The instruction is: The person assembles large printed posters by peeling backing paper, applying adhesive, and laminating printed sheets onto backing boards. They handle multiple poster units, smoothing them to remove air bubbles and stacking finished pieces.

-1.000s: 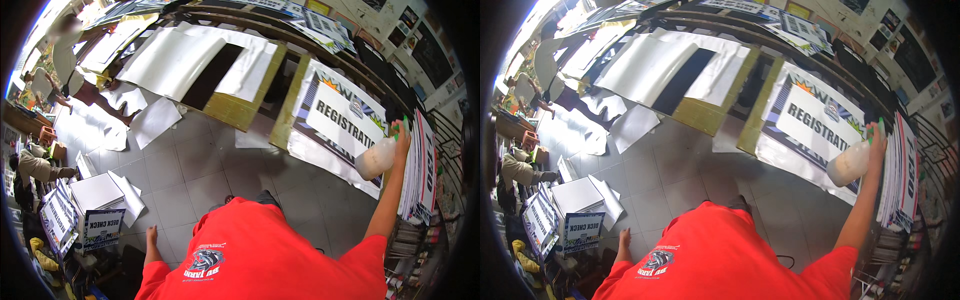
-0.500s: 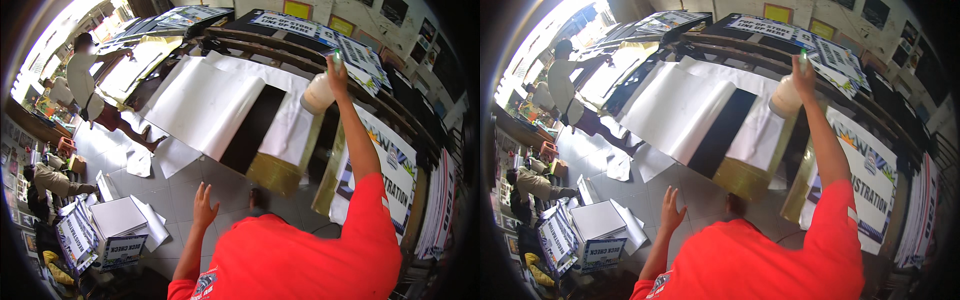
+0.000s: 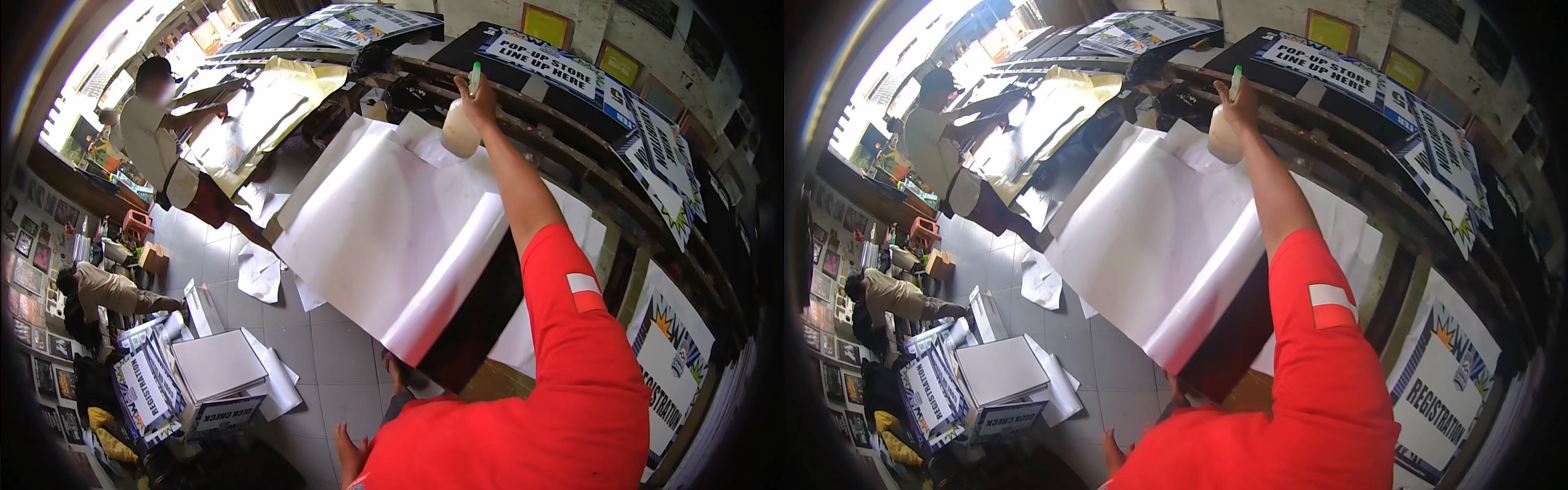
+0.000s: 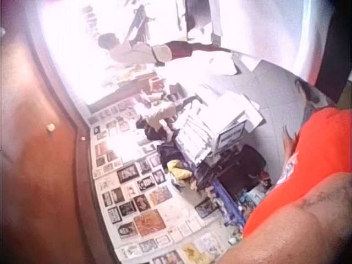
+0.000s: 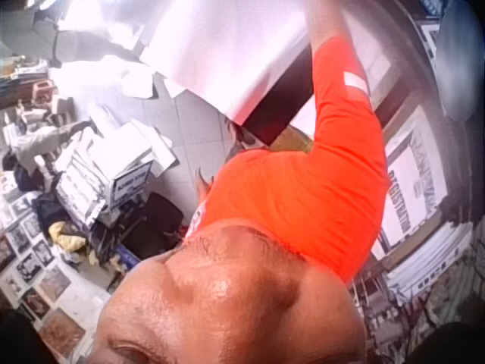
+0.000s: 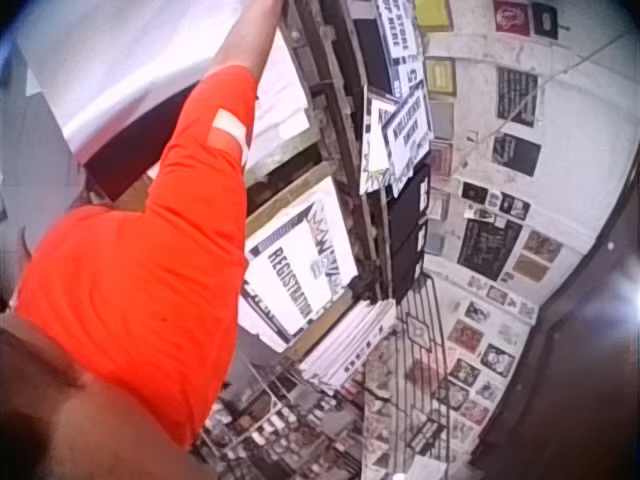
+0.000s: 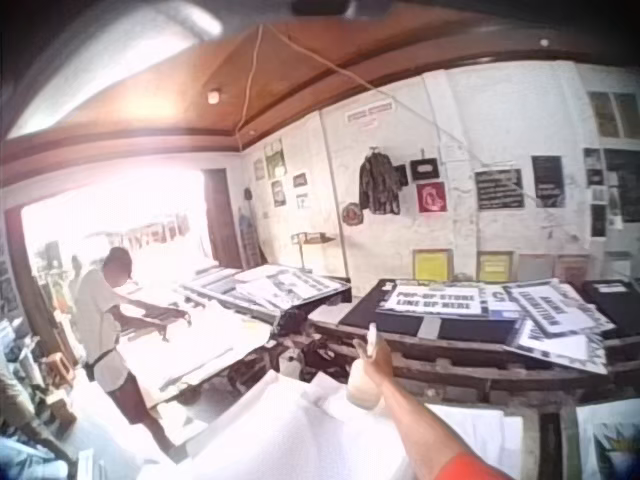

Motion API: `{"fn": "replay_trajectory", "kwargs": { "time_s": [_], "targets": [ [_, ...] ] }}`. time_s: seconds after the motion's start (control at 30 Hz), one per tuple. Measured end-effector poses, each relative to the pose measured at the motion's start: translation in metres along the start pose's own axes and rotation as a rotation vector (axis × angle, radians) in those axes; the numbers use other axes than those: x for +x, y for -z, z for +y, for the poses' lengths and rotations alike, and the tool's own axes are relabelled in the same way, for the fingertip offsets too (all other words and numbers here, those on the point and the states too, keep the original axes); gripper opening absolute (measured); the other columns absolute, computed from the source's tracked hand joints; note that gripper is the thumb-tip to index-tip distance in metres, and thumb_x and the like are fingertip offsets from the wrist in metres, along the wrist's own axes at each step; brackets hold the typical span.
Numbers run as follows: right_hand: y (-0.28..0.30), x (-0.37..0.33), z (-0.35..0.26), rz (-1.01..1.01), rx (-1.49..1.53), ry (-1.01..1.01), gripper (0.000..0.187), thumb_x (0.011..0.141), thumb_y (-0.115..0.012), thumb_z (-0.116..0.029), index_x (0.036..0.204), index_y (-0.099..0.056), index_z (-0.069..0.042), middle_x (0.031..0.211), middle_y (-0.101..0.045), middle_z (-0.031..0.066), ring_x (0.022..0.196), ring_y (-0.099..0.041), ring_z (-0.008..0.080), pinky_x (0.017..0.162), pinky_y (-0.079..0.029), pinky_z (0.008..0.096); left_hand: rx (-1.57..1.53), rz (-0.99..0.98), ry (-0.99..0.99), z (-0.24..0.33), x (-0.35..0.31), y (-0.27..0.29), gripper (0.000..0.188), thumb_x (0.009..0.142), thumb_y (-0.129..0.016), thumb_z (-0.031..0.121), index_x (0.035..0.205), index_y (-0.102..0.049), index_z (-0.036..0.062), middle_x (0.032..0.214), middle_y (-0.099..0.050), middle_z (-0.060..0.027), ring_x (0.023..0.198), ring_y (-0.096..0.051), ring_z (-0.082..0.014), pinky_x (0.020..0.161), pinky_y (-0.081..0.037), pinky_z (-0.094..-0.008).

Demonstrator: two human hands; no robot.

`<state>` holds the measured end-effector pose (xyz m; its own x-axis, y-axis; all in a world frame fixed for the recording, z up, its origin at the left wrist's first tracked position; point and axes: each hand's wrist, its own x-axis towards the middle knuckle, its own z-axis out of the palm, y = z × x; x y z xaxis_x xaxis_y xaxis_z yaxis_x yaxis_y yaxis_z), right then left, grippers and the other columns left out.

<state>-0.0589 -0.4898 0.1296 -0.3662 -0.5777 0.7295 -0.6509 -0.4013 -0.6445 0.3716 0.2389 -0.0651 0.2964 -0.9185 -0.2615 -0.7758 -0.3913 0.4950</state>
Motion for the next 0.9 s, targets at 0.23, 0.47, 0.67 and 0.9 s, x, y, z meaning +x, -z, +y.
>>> {"fn": "replay_trajectory", "kwargs": {
  "time_s": [0.23, 0.47, 0.67, 0.9],
  "targets": [
    [-0.04, -0.011, 0.003, -0.577, -0.118, -0.082, 0.059, 0.077, -0.064, -0.06, 0.095, -0.064, -0.004, 0.091, -0.066, 0.0189, 0.086, -0.063, 0.034, 0.076, -0.048, 0.0414, -0.095, -0.034, -0.178, 0.047, 0.099, 0.045, 0.075, 0.071, -0.073, 0.01, 0.133, -0.034, -0.0006, 0.14, -0.031, -0.0277, 0.129, -0.032, -0.0442, 0.105, -0.031, -0.0447],
    [0.102, -0.082, -0.004, -0.369, -0.245, -0.116, 0.058, 0.079, -0.068, -0.042, 0.118, -0.057, -0.001, 0.112, -0.062, 0.0208, 0.105, -0.06, 0.0301, 0.089, -0.046, 0.0361, -0.085, -0.148, -0.93, 0.165, 0.215, 0.079, 0.07, 0.071, -0.075, 0.02, 0.131, -0.041, 0.0071, 0.141, -0.032, -0.0246, 0.129, -0.035, -0.0407, 0.104, -0.031, -0.0506],
    [0.293, -0.192, 0.039, -0.514, -0.706, -0.573, 0.02, 0.078, -0.065, -0.023, 0.086, -0.068, -0.005, 0.085, -0.067, 0.0161, 0.082, -0.065, 0.029, 0.075, -0.05, 0.0363, 0.146, -0.418, -1.456, 0.229, 0.233, 0.049, 0.073, 0.07, -0.074, 0.033, 0.134, -0.043, 0.0138, 0.143, -0.029, -0.0223, 0.134, -0.025, -0.0402, 0.107, -0.021, -0.0559],
    [0.277, -0.211, 0.061, -0.522, -0.82, -0.627, 0.022, 0.077, -0.068, -0.022, 0.088, -0.067, -0.003, 0.088, -0.067, 0.0156, 0.085, -0.065, 0.0291, 0.077, -0.05, 0.0367, 0.33, -0.338, -1.45, 0.228, 0.221, 0.03, 0.075, 0.07, -0.072, 0.032, 0.136, -0.041, 0.0169, 0.145, -0.027, -0.0188, 0.136, -0.023, -0.0381, 0.106, -0.017, -0.0624]
  ]
}}
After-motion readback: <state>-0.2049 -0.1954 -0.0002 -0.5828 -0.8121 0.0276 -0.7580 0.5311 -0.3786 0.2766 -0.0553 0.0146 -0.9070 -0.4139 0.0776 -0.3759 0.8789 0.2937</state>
